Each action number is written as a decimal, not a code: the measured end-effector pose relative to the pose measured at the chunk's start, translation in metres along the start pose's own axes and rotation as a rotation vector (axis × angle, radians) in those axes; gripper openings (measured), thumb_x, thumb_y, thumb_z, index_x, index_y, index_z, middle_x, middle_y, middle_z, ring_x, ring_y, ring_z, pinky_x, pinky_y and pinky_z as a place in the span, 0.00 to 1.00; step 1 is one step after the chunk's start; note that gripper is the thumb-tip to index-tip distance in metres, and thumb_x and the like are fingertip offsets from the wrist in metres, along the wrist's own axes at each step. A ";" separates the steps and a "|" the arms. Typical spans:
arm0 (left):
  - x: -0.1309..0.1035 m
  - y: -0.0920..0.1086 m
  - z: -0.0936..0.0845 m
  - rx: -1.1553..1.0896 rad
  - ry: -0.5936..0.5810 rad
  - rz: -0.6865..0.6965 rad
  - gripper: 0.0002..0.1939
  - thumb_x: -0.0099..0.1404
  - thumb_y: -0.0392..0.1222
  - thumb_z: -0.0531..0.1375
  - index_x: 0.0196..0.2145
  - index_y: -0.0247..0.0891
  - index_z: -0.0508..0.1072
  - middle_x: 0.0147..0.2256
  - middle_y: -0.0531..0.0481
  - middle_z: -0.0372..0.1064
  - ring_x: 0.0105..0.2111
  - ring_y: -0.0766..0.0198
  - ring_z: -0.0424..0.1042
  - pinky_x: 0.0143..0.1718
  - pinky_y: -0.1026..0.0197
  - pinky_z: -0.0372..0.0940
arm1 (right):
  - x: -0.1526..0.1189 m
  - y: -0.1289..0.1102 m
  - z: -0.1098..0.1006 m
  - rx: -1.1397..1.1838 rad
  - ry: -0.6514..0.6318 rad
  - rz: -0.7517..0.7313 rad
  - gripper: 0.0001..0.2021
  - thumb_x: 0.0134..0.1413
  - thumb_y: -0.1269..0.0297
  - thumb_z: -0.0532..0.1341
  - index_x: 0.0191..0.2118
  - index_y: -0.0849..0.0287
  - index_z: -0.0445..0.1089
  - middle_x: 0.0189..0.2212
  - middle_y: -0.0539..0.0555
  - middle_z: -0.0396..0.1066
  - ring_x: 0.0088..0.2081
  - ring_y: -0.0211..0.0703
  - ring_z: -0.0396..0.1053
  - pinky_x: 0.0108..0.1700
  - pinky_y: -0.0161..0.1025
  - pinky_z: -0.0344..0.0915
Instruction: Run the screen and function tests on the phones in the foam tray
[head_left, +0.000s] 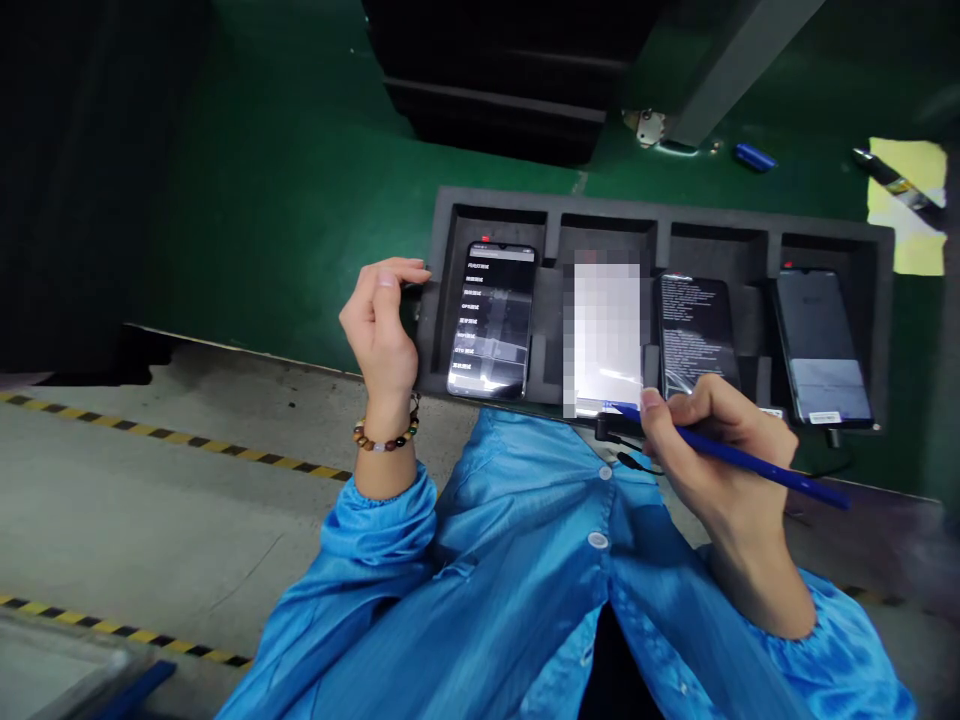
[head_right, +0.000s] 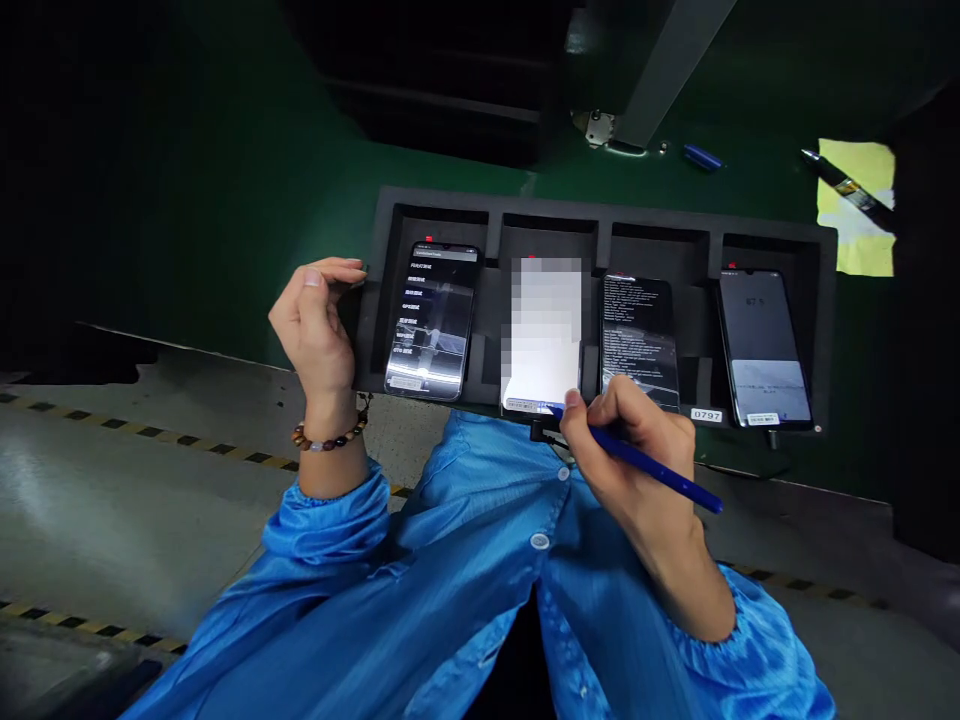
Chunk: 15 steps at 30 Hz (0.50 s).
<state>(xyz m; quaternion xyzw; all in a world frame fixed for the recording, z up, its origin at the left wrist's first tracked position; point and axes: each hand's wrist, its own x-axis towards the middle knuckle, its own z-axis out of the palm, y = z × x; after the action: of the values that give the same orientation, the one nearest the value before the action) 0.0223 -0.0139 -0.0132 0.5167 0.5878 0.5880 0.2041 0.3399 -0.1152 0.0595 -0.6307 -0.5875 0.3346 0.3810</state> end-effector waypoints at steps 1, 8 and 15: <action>0.000 0.001 0.000 0.011 0.001 -0.006 0.24 0.83 0.60 0.55 0.35 0.49 0.83 0.43 0.46 0.81 0.51 0.52 0.81 0.60 0.47 0.74 | 0.000 0.000 0.000 0.003 0.011 0.009 0.23 0.65 0.58 0.73 0.29 0.53 0.58 0.22 0.44 0.63 0.22 0.33 0.61 0.26 0.37 0.61; 0.000 -0.003 -0.001 0.014 0.006 -0.007 0.23 0.83 0.58 0.55 0.35 0.50 0.83 0.43 0.47 0.81 0.51 0.52 0.81 0.59 0.46 0.74 | 0.002 0.002 -0.003 0.040 0.009 0.037 0.24 0.63 0.53 0.75 0.28 0.54 0.60 0.21 0.45 0.66 0.22 0.33 0.62 0.25 0.36 0.62; 0.001 -0.009 -0.002 -0.027 0.029 0.012 0.20 0.81 0.48 0.56 0.36 0.41 0.84 0.43 0.43 0.82 0.50 0.54 0.81 0.59 0.49 0.72 | 0.006 0.002 -0.024 0.062 0.142 -0.031 0.20 0.61 0.61 0.76 0.28 0.54 0.65 0.19 0.44 0.67 0.19 0.33 0.62 0.23 0.37 0.58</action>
<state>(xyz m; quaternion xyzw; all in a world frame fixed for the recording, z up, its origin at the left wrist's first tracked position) 0.0173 -0.0115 -0.0203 0.5089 0.5796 0.6045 0.1993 0.3619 -0.1108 0.0695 -0.6315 -0.5582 0.3010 0.4460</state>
